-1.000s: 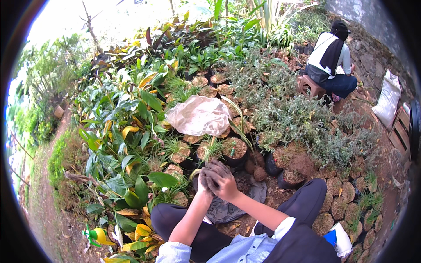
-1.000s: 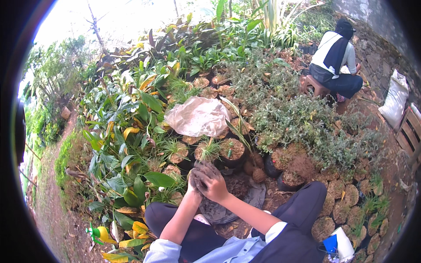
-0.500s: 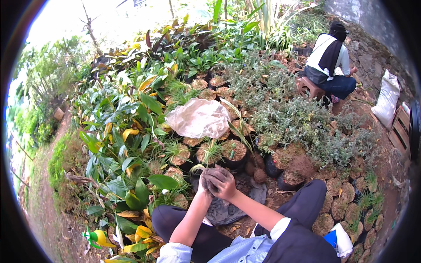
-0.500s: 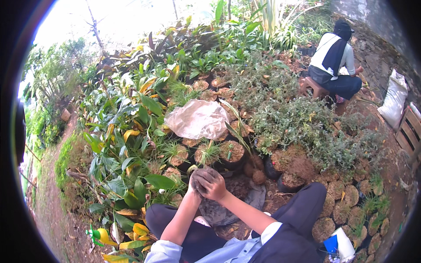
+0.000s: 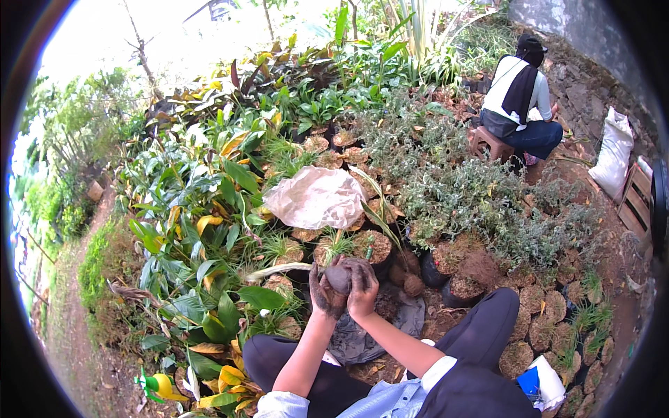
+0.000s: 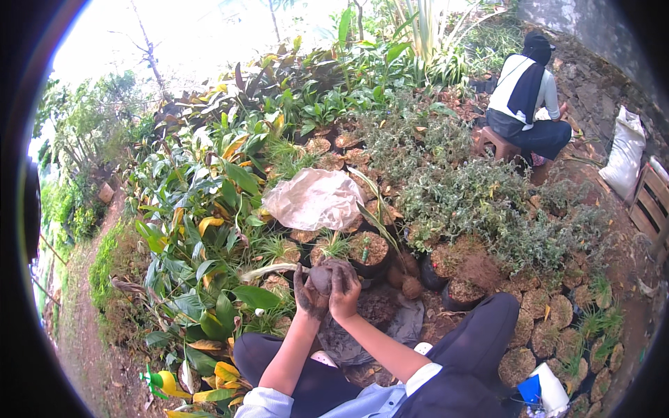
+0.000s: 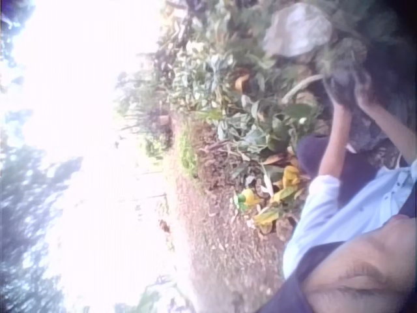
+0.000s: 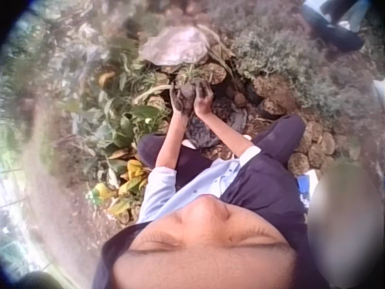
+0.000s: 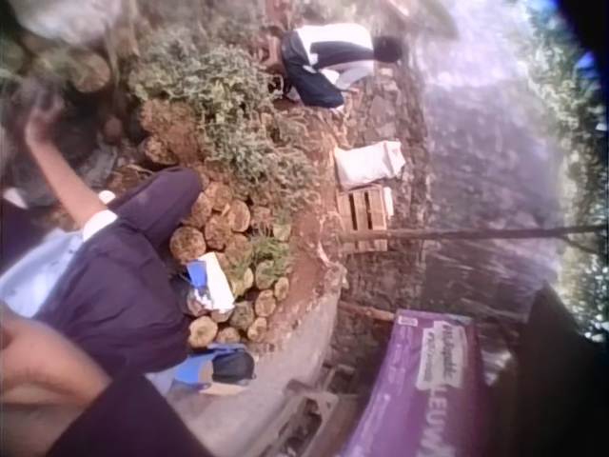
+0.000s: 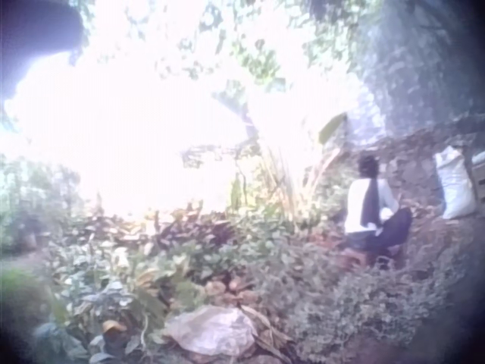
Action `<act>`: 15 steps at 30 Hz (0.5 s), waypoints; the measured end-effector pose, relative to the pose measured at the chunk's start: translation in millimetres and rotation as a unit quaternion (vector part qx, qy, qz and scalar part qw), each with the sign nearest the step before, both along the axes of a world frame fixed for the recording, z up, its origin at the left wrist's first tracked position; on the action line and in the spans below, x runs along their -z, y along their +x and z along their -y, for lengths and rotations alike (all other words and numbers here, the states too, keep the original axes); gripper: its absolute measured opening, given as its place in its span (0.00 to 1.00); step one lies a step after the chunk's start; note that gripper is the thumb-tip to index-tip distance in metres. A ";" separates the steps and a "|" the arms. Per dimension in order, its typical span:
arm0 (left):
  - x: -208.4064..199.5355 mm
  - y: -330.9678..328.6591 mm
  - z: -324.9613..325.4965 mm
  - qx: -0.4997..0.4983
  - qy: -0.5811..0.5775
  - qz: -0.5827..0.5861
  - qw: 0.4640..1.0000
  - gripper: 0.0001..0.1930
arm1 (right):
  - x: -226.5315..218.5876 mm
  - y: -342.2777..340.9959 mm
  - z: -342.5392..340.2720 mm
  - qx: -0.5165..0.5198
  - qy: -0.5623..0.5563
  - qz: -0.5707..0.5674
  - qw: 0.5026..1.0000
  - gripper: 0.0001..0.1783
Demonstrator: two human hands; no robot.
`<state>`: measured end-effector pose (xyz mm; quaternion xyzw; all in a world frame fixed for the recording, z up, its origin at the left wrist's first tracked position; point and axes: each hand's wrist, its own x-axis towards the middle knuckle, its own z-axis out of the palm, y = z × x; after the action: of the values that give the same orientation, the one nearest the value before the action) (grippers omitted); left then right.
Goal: The person sits on the ground and repeatedly packs soil around the base of small potted plants using both hands. They handle multiple plants one at a time, pressing and shaping the soil to secure each plant in its pot.
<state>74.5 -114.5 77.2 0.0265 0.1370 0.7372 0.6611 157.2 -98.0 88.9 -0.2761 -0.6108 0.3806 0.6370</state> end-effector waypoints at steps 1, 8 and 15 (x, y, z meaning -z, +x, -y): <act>-4.5 3.4 -3.6 -0.022 0.004 -0.013 1.000 0.24 | 1.9 -5.2 6.1 -0.032 -0.030 -0.039 0.998 0.15; 14.7 -15.0 -0.2 0.082 -0.015 0.025 0.996 0.12 | -17.7 15.9 12.7 0.117 0.271 0.302 0.906 0.18; 82.0 -19.8 -13.9 0.047 -0.093 0.021 0.994 0.10 | 5.3 8.4 -2.5 0.022 0.376 0.203 0.904 0.10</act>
<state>54.7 -100.6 -4.8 -0.0439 0.1895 0.6899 0.6973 165.6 -95.5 83.5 -0.1010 -0.8185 0.0445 0.5638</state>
